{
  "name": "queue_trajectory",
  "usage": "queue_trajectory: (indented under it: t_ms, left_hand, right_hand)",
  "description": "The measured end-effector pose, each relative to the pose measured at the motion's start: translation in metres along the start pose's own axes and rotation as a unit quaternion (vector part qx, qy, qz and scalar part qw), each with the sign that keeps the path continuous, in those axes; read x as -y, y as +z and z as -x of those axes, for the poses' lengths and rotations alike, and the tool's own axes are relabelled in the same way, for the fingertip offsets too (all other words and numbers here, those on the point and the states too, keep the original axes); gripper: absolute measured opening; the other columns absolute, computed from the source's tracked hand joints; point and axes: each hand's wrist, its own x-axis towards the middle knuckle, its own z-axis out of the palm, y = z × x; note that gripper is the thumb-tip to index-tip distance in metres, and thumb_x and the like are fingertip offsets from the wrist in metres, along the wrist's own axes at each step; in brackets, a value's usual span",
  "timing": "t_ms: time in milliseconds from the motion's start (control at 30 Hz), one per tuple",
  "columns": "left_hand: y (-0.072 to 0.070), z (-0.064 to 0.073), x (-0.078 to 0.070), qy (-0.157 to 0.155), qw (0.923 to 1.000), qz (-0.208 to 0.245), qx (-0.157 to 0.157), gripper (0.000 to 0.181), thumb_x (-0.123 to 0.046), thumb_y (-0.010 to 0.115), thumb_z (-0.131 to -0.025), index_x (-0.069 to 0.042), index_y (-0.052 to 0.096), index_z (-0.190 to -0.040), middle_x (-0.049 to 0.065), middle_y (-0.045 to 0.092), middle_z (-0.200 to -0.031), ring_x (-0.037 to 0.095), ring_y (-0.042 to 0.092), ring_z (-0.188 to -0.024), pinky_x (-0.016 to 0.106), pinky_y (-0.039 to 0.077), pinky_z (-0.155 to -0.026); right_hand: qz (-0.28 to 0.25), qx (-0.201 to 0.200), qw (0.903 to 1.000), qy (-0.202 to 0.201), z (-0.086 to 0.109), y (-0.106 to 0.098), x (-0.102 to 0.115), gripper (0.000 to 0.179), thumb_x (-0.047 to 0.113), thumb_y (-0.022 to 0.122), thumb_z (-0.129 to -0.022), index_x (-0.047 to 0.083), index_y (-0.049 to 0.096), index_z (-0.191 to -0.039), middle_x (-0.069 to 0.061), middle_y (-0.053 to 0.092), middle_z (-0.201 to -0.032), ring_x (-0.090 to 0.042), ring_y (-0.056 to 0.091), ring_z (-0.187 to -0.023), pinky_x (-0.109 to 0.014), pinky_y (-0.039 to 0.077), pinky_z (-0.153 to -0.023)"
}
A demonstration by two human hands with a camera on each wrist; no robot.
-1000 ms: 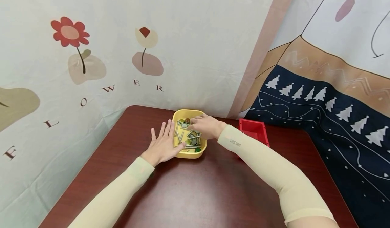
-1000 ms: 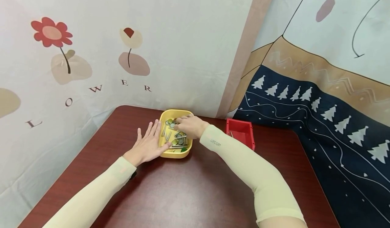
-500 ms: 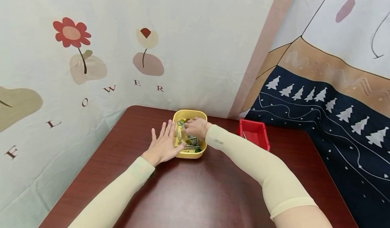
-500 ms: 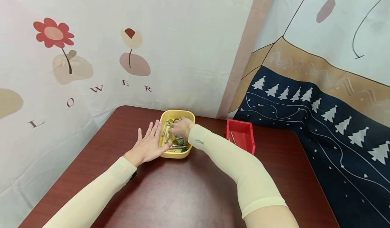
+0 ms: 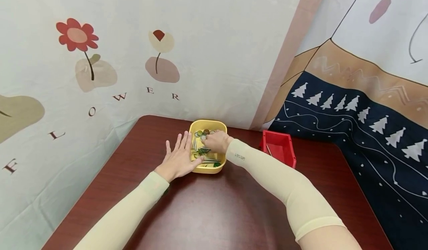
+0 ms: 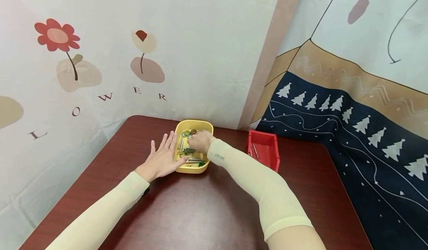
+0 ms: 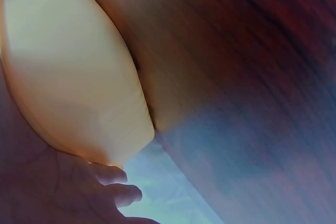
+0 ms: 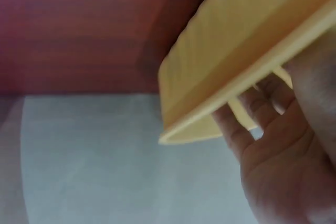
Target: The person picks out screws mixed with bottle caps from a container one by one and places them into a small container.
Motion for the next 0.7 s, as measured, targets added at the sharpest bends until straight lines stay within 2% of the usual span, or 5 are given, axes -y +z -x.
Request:
queue_trajectory:
  t_ms: [67, 233, 300, 500, 700]
  left_hand:
    - [-0.001, 0.001, 0.000, -0.001, 1.0000, 0.000, 0.000, 0.114, -0.072, 0.057, -0.112, -0.005, 0.005, -0.188, 0.016, -0.003, -0.198, 0.044, 0.001, -0.185, 0.087, -0.001, -0.140]
    - [-0.002, 0.001, 0.001, -0.003, 1.0000, -0.001, -0.002, 0.113, -0.072, 0.055, -0.112, -0.005, 0.004, -0.188, 0.016, -0.003, -0.198, 0.044, 0.002, -0.185, 0.087, -0.001, -0.140]
    - [-0.001, 0.001, 0.001, -0.004, 1.0000, -0.002, -0.003, 0.113, -0.072, 0.054, -0.111, -0.005, 0.004, -0.188, 0.016, -0.002, -0.198, 0.045, 0.002, -0.185, 0.087, -0.001, -0.140]
    - [0.002, 0.001, -0.001, -0.001, 1.0000, -0.005, 0.003, 0.114, -0.074, 0.054, -0.111, -0.007, 0.003, -0.188, 0.015, -0.002, -0.198, 0.045, 0.002, -0.185, 0.087, 0.000, -0.140]
    - [0.001, 0.000, -0.002, -0.002, 1.0000, -0.005, -0.001, 0.112, -0.072, 0.055, -0.112, -0.007, 0.004, -0.188, 0.015, -0.001, -0.198, 0.045, 0.002, -0.185, 0.087, -0.001, -0.140]
  right_hand:
    - [-0.002, -0.032, 0.9995, 0.005, -0.013, 0.022, -0.001, 0.051, 0.055, 0.071, -0.115, 0.019, 0.074, -0.150, -0.002, 0.085, -0.135, -0.023, 0.082, -0.119, -0.042, 0.068, -0.104]
    - [0.004, -0.028, 0.9990, 0.033, -0.017, 0.019, 0.006, 0.044, 0.050, 0.065, -0.119, 0.017, 0.077, -0.145, -0.001, 0.086, -0.131, -0.021, 0.083, -0.115, -0.041, 0.069, -0.103]
    - [0.009, -0.002, 0.9990, 0.043, -0.004, -0.004, 0.014, 0.040, 0.040, 0.062, -0.122, 0.015, 0.076, -0.149, -0.001, 0.085, -0.138, -0.021, 0.082, -0.122, -0.040, 0.067, -0.108]
    - [0.018, 0.017, 0.9980, 0.058, -0.003, -0.003, 0.022, 0.040, 0.039, 0.063, -0.120, 0.015, 0.076, -0.150, -0.001, 0.083, -0.143, -0.021, 0.080, -0.127, -0.040, 0.065, -0.112]
    - [0.014, 0.022, 0.9978, 0.060, -0.010, 0.008, 0.017, 0.036, 0.035, 0.066, -0.119, 0.017, 0.077, -0.149, -0.001, 0.083, -0.143, -0.021, 0.080, -0.126, -0.040, 0.067, -0.109]
